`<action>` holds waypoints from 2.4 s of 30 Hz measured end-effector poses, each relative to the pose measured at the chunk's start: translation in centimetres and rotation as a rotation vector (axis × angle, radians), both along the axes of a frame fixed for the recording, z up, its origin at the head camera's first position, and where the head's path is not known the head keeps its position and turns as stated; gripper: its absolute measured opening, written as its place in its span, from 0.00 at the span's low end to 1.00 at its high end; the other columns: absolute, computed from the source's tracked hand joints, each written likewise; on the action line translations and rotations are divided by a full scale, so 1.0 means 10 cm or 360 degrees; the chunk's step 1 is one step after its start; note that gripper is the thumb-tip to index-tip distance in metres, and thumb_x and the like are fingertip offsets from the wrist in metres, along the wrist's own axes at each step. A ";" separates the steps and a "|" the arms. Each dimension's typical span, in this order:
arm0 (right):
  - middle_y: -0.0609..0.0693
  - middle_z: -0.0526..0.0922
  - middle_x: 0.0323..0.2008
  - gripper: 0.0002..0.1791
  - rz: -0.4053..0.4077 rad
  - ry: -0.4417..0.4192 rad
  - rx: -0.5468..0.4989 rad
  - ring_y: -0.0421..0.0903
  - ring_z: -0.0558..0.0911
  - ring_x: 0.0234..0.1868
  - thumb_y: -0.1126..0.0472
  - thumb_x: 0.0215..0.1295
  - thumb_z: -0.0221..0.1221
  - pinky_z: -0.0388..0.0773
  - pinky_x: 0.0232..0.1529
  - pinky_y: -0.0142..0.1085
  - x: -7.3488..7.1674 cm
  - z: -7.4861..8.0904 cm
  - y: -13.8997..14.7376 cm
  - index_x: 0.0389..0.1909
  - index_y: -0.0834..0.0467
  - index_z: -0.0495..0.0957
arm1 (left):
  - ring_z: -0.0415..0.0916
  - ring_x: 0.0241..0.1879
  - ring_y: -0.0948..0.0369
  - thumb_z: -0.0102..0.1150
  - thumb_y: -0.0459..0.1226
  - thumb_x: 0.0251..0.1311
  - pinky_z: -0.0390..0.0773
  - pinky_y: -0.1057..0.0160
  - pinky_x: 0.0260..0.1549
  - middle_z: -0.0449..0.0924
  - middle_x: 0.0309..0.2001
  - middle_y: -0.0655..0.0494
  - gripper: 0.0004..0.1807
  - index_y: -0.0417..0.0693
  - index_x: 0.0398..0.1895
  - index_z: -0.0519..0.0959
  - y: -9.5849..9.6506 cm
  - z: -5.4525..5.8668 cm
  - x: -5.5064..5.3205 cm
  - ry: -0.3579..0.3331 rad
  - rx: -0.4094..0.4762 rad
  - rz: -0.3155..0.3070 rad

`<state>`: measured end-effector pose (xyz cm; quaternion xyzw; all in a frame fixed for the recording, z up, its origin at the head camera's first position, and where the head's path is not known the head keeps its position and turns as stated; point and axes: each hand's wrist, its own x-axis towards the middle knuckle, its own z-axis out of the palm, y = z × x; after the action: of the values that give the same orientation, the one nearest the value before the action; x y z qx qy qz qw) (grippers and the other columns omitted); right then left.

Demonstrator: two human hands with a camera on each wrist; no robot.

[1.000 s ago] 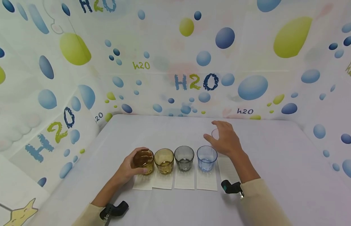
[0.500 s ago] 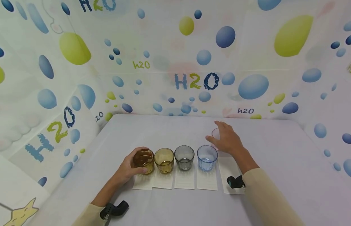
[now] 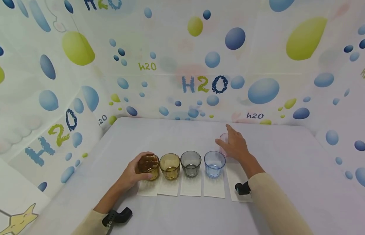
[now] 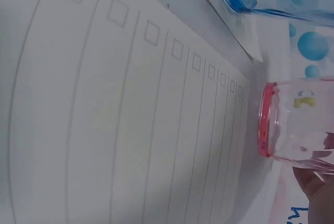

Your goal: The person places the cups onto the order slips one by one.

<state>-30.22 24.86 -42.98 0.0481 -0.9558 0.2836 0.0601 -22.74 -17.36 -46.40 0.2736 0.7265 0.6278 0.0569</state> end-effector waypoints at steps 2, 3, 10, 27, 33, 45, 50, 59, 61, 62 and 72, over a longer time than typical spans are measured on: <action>0.66 0.60 0.75 0.50 -0.0055 -0.0005 -0.0118 0.68 0.64 0.71 0.44 0.68 0.61 0.59 0.67 0.69 0.00 0.00 -0.03 0.80 0.61 0.46 | 0.72 0.61 0.40 0.69 0.33 0.58 0.76 0.56 0.61 0.73 0.63 0.40 0.40 0.37 0.73 0.61 0.00 0.00 0.00 0.0007 0.0001 -0.0001; 0.65 0.61 0.75 0.51 -0.0082 -0.0014 -0.0184 0.67 0.67 0.70 0.45 0.67 0.63 0.62 0.66 0.67 -0.01 0.00 -0.04 0.80 0.60 0.46 | 0.73 0.61 0.40 0.69 0.32 0.58 0.76 0.56 0.61 0.73 0.63 0.40 0.40 0.37 0.73 0.61 0.00 0.00 -0.01 0.0012 0.0000 0.0000; 0.63 0.75 0.62 0.42 -0.0204 -0.0001 -0.0437 0.62 0.79 0.58 0.51 0.59 0.69 0.80 0.55 0.55 0.01 -0.02 -0.09 0.72 0.61 0.65 | 0.72 0.61 0.40 0.69 0.33 0.58 0.76 0.59 0.59 0.73 0.62 0.40 0.40 0.37 0.73 0.61 -0.02 0.00 -0.01 0.0027 -0.0020 0.0032; 0.63 0.81 0.52 0.29 -0.0268 0.0056 -0.0474 0.60 0.81 0.53 0.56 0.56 0.69 0.82 0.54 0.53 0.09 0.00 -0.06 0.57 0.65 0.74 | 0.72 0.62 0.42 0.70 0.34 0.57 0.75 0.57 0.60 0.73 0.63 0.42 0.41 0.40 0.73 0.62 0.02 0.05 -0.01 -0.0021 -0.0046 0.0042; 0.63 0.80 0.53 0.30 -0.0269 0.0008 -0.0445 0.60 0.80 0.54 0.56 0.56 0.68 0.81 0.55 0.53 0.06 0.02 -0.07 0.57 0.65 0.73 | 0.72 0.61 0.43 0.70 0.33 0.57 0.76 0.57 0.60 0.73 0.63 0.41 0.42 0.38 0.73 0.61 0.01 0.07 -0.03 -0.0015 -0.0059 0.0052; 0.63 0.80 0.54 0.31 -0.0319 -0.0048 -0.0432 0.60 0.80 0.55 0.55 0.57 0.68 0.81 0.56 0.52 0.05 -0.07 -0.12 0.59 0.64 0.73 | 0.72 0.61 0.44 0.70 0.33 0.57 0.75 0.60 0.59 0.73 0.63 0.42 0.42 0.38 0.73 0.62 -0.02 0.00 -0.01 -0.0030 -0.0072 0.0072; 0.63 0.80 0.54 0.30 -0.0296 0.0004 -0.0439 0.60 0.81 0.55 0.56 0.57 0.67 0.82 0.54 0.52 0.09 -0.08 -0.11 0.59 0.64 0.73 | 0.72 0.62 0.44 0.70 0.33 0.57 0.76 0.60 0.60 0.73 0.62 0.41 0.41 0.38 0.73 0.61 -0.03 0.01 -0.01 -0.0022 -0.0066 0.0072; 0.62 0.81 0.54 0.29 -0.0310 0.0098 -0.0553 0.60 0.82 0.54 0.56 0.58 0.69 0.82 0.52 0.52 0.21 -0.03 0.01 0.58 0.63 0.75 | 0.72 0.61 0.43 0.70 0.32 0.57 0.75 0.63 0.59 0.74 0.62 0.42 0.41 0.38 0.73 0.62 0.00 -0.01 -0.03 0.0015 -0.0054 0.0063; 0.63 0.81 0.54 0.29 -0.0289 0.0126 -0.0557 0.60 0.83 0.53 0.57 0.58 0.69 0.83 0.51 0.53 0.23 -0.03 0.01 0.58 0.64 0.75 | 0.72 0.61 0.43 0.70 0.32 0.57 0.76 0.63 0.59 0.73 0.62 0.43 0.41 0.38 0.73 0.62 0.00 -0.01 -0.03 0.0014 -0.0055 0.0064; 0.63 0.81 0.53 0.28 -0.0281 0.0143 -0.0558 0.60 0.83 0.53 0.58 0.58 0.69 0.83 0.50 0.53 0.24 -0.02 0.01 0.58 0.64 0.75 | 0.72 0.61 0.43 0.70 0.33 0.57 0.76 0.63 0.59 0.73 0.62 0.43 0.41 0.38 0.73 0.62 0.00 -0.01 -0.03 0.0016 -0.0058 0.0065; 0.63 0.83 0.51 0.26 -0.0262 0.0309 -0.0574 0.61 0.85 0.49 0.60 0.58 0.70 0.84 0.47 0.53 0.37 0.12 0.03 0.57 0.64 0.76 | 0.72 0.61 0.43 0.70 0.33 0.57 0.75 0.61 0.59 0.73 0.62 0.43 0.41 0.38 0.73 0.62 0.01 -0.01 -0.03 0.0016 -0.0065 0.0063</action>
<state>-26.51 25.12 -41.80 -0.0144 -0.8801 0.4381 0.1823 -23.01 -17.27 -46.52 0.2610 0.7446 0.6126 0.0463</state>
